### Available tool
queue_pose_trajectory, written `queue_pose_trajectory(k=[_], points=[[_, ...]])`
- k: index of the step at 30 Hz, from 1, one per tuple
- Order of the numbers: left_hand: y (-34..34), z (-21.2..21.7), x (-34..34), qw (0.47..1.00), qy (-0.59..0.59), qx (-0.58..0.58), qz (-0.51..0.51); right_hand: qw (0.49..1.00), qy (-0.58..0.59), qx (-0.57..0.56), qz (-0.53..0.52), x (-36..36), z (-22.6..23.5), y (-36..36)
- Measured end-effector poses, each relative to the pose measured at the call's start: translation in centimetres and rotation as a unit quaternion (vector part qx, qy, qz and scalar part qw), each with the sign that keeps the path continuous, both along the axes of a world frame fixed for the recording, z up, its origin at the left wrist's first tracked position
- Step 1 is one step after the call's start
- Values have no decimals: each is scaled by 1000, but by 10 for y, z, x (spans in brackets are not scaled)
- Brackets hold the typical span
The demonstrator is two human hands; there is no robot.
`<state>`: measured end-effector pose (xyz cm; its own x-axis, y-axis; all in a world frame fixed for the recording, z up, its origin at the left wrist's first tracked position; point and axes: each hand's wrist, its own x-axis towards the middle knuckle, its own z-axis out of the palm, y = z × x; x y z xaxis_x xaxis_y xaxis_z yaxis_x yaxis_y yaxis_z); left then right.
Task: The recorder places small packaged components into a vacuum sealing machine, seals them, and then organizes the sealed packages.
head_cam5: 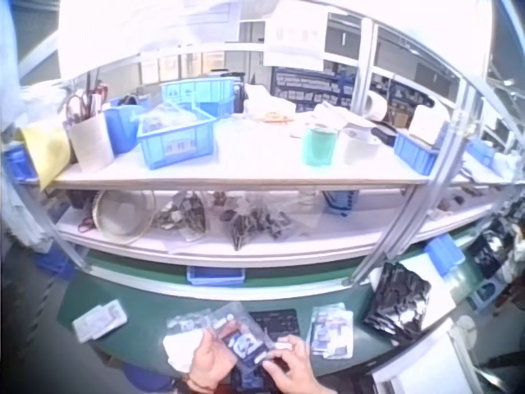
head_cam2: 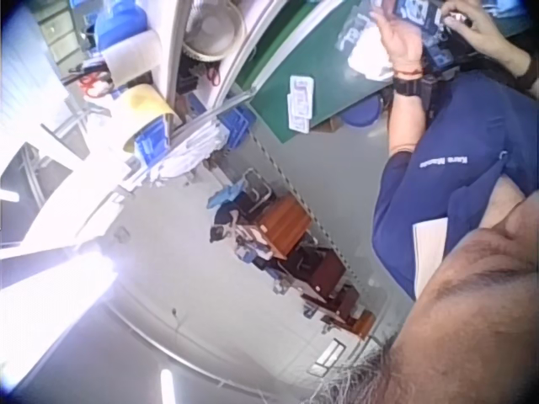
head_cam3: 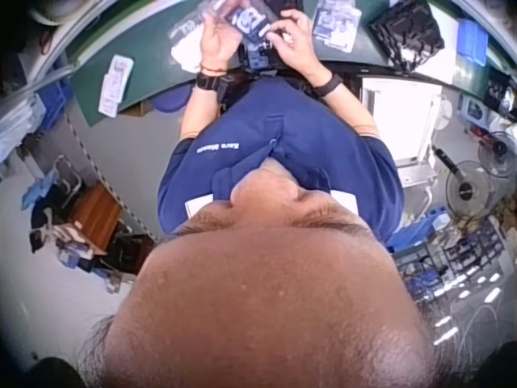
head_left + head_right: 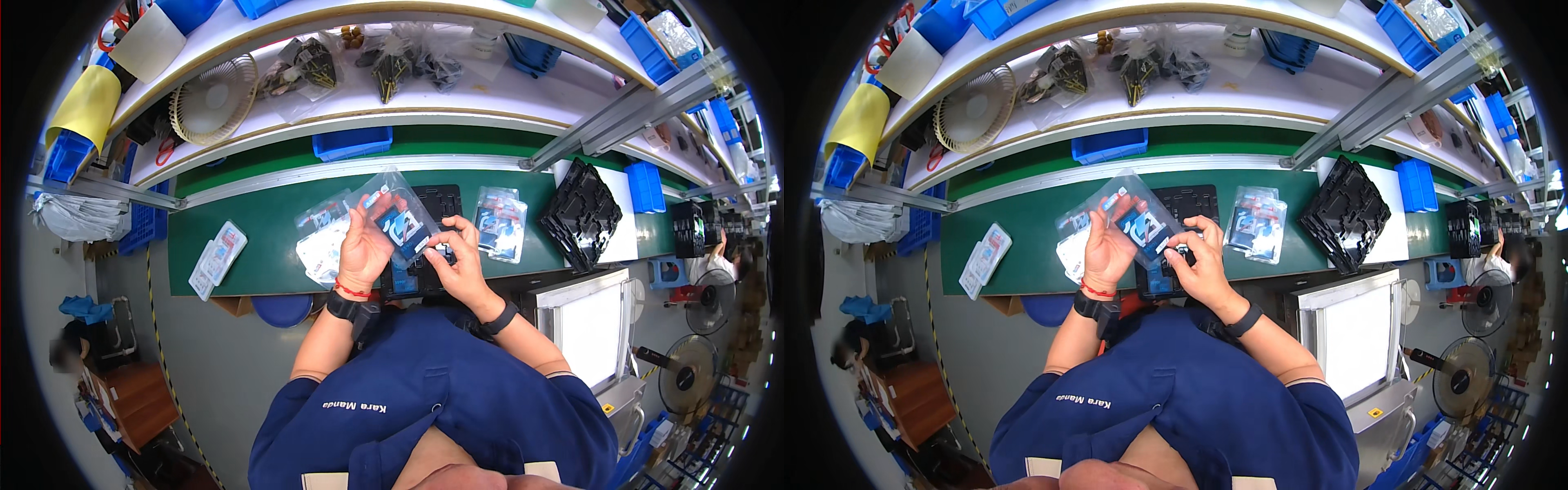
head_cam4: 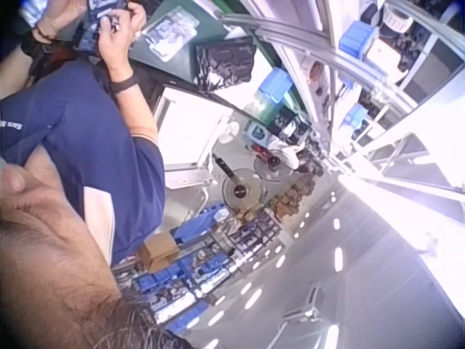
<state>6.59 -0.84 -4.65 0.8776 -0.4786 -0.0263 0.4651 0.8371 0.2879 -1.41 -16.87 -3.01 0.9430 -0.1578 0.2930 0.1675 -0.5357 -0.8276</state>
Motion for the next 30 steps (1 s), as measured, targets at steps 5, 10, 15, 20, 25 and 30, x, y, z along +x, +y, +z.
queue_pose_trajectory(k=[5,10,15,20,25,30], points=[[-11,4,-3,998,48,-38,30,998,-22,-50,-41,7,-6,6],[-18,5,0,998,50,-20,23,992,-63,-20,-104,12,-9,-3],[-21,3,0,998,58,-20,-10,982,3,151,-112,19,-15,-25],[-43,-24,-9,994,52,-2,-98,944,139,293,61,8,-25,-41],[-15,-73,3,808,-220,546,6,926,142,323,-132,1,-99,-116],[58,-113,-5,347,-359,864,59,922,224,-39,-312,-7,-142,-180]])
